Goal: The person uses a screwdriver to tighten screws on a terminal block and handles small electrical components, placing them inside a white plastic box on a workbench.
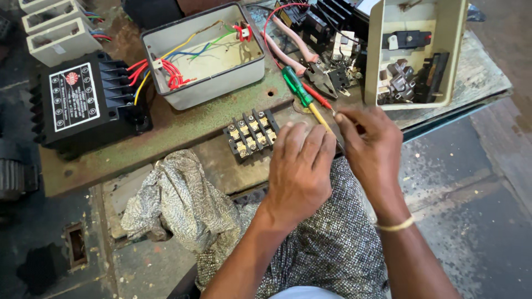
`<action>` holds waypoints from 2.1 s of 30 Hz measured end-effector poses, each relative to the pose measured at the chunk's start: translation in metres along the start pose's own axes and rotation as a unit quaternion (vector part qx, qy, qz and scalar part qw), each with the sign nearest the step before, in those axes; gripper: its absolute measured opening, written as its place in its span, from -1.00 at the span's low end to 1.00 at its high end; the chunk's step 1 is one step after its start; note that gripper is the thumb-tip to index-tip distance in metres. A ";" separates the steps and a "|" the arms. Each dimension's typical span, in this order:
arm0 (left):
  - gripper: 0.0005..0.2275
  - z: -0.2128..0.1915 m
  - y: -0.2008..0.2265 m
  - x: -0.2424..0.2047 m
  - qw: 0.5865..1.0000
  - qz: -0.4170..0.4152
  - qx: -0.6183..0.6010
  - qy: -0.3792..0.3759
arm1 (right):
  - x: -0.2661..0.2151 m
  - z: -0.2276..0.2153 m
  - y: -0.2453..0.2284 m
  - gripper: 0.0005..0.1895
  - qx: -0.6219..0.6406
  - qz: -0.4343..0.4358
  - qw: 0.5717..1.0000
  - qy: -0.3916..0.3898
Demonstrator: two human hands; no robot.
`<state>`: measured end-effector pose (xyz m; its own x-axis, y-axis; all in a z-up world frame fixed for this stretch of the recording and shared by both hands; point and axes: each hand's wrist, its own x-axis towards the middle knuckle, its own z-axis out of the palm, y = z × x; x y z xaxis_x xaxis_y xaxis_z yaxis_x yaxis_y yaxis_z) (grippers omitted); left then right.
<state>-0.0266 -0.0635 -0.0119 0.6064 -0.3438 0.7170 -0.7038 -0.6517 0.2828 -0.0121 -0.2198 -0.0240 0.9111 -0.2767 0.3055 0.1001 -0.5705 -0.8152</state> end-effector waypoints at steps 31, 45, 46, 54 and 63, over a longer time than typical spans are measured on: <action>-0.45 -0.044 -0.061 -0.027 0.982 -0.177 -0.066 -0.027 | 0.023 0.016 -0.079 -0.69 -0.151 -0.305 0.907 -0.246; -0.44 -0.042 -0.063 -0.029 0.981 -0.174 -0.076 -0.030 | 0.042 0.014 -0.100 -0.69 -0.249 -0.351 0.858 -0.280; -0.45 -0.041 -0.063 -0.029 0.982 -0.173 -0.071 -0.028 | 0.043 0.014 -0.100 -0.70 -0.241 -0.353 0.856 -0.290; -0.45 -0.041 -0.064 -0.030 0.981 -0.174 -0.074 -0.032 | 0.046 0.014 -0.095 -0.77 -0.227 -0.406 0.837 -0.289; -0.46 -0.040 -0.064 -0.031 0.982 -0.171 -0.069 -0.031 | 0.047 0.014 -0.085 -0.79 -0.204 -0.467 0.816 -0.272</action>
<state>-0.0151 0.0160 -0.0264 0.8346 -0.1627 0.5263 -0.4952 -0.6401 0.5874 0.0275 -0.1734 0.0531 0.5668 0.7480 0.3454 0.8128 -0.5761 -0.0861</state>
